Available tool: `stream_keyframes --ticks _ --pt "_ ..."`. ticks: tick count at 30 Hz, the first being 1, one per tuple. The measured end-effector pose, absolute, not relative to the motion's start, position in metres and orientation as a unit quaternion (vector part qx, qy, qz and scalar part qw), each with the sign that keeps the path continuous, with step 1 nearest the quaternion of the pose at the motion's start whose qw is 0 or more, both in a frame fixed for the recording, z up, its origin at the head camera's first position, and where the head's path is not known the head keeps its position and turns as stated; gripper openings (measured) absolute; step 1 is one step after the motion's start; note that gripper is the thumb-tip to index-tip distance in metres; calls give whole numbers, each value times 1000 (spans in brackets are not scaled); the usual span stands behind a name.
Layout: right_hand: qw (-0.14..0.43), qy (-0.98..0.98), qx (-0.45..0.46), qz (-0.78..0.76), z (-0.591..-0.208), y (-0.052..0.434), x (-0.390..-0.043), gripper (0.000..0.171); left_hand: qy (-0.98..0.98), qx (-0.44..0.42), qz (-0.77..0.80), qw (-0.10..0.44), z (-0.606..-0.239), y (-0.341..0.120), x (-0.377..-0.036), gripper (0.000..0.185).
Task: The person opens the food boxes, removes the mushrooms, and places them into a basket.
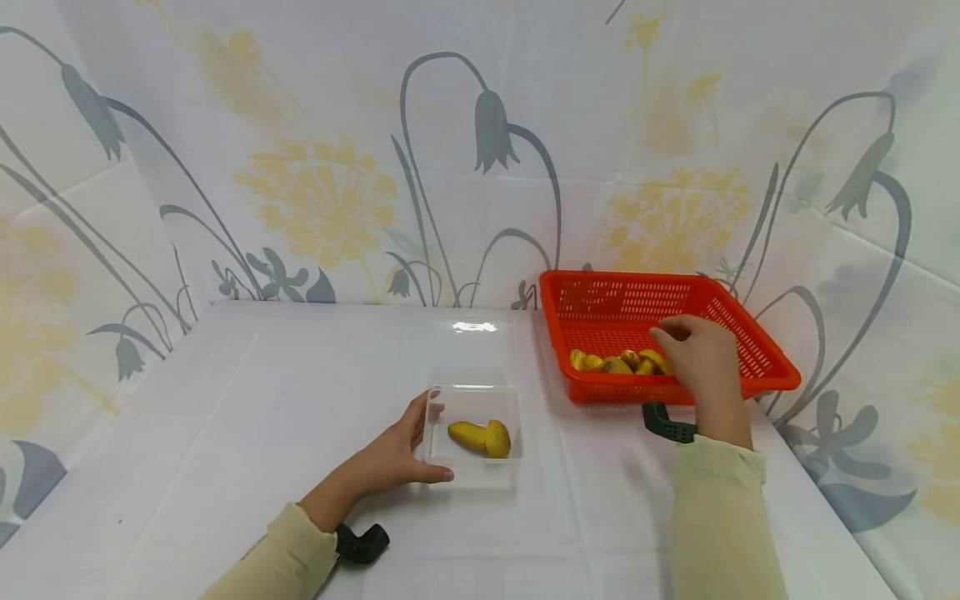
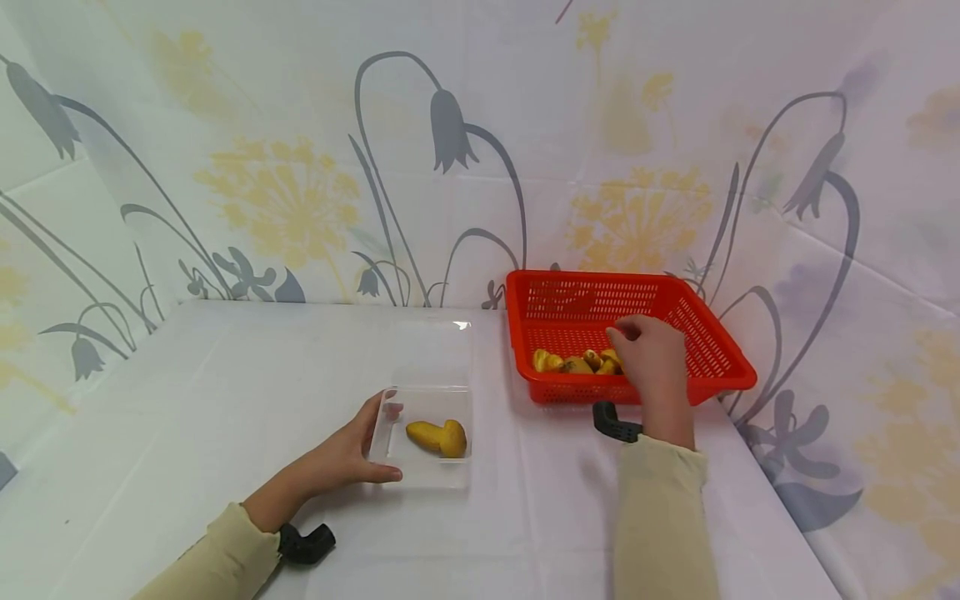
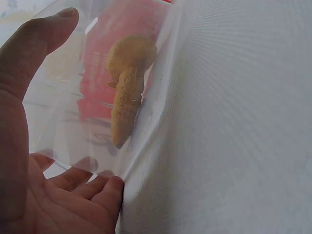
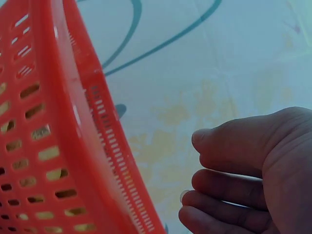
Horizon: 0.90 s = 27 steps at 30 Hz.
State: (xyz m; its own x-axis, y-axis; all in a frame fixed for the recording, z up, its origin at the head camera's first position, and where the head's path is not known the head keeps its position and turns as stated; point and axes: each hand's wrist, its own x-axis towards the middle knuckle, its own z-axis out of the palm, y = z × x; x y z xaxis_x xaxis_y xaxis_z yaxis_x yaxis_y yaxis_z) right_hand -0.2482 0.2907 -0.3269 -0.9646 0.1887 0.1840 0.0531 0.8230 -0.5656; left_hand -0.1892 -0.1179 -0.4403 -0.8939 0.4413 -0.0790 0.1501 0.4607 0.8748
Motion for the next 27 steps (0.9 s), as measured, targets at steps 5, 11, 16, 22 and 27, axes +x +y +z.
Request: stream_keyframes --ticks 5,11,16,22,27 --pt "121 -950 -43 284 -321 281 -244 47 842 178 487 148 -440 -118 -189 117" --pt "109 -952 -23 284 -322 271 -245 45 842 175 488 148 -441 -118 -189 119" --pt "92 -951 -8 295 -320 259 -244 41 843 178 486 148 -442 -119 -190 118" --pt "92 -951 28 294 -318 246 -241 39 842 181 485 148 -442 -119 -190 118" --pt "95 -952 63 286 -317 233 -240 32 846 172 483 147 -442 -118 -189 120"
